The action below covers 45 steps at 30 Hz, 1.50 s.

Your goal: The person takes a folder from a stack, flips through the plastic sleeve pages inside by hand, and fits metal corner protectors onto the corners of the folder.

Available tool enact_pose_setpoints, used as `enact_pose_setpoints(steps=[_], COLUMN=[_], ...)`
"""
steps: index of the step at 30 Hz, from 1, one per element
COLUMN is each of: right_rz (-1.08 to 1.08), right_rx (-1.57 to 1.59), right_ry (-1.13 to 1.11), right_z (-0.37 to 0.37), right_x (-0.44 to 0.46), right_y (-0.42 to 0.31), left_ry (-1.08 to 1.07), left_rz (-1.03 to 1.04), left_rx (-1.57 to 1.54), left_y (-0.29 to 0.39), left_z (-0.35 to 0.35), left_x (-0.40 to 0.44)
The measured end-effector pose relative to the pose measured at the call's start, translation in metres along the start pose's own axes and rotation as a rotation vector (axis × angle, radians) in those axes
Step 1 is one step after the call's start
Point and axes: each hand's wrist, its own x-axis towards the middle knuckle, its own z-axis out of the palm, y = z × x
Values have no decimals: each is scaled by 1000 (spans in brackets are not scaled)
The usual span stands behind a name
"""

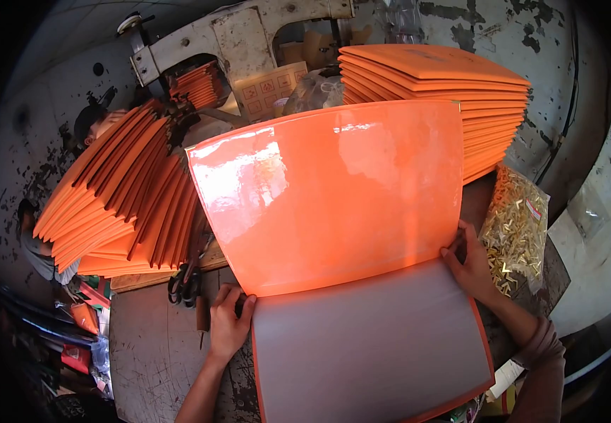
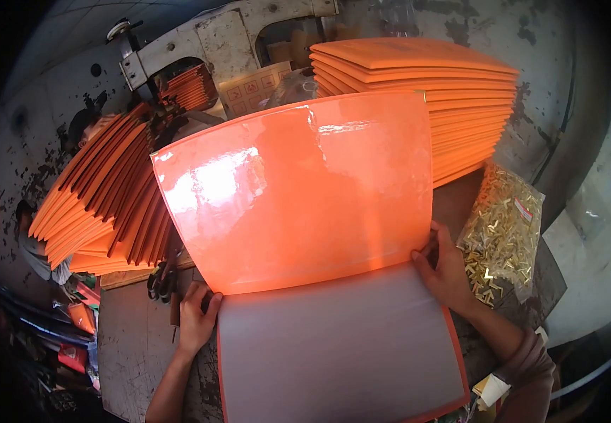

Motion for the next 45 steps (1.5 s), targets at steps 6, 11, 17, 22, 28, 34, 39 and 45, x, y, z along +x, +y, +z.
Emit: enact_pose_setpoints(steps=[6,11,17,22,28,34,39,45], right_rz=[6,-7,36,5,68,11,-26,21], right_rx=[-14,-12,1,58,106,53,43,6], right_ry=[-4,1,-13,14,-53,-38,20,-33], right_z=[0,0,0,3,-1,0,2,-2], right_x=[0,0,0,1,0,1,0,0], right_y=[-3,-1,-5,-4,-5,-2,3,-6], left_ry=[-7,-6,13,10,36,21,2,17], left_rz=[-7,-7,23,30,75,27,11,35], left_rx=[4,-3,-15,-33,-31,-76,-56,-38], left_y=[0,-1,-6,-6,-12,-13,-9,-12], left_z=[0,0,2,2,5,6,5,6], left_x=[0,0,-1,0,-1,-3,-3,-2])
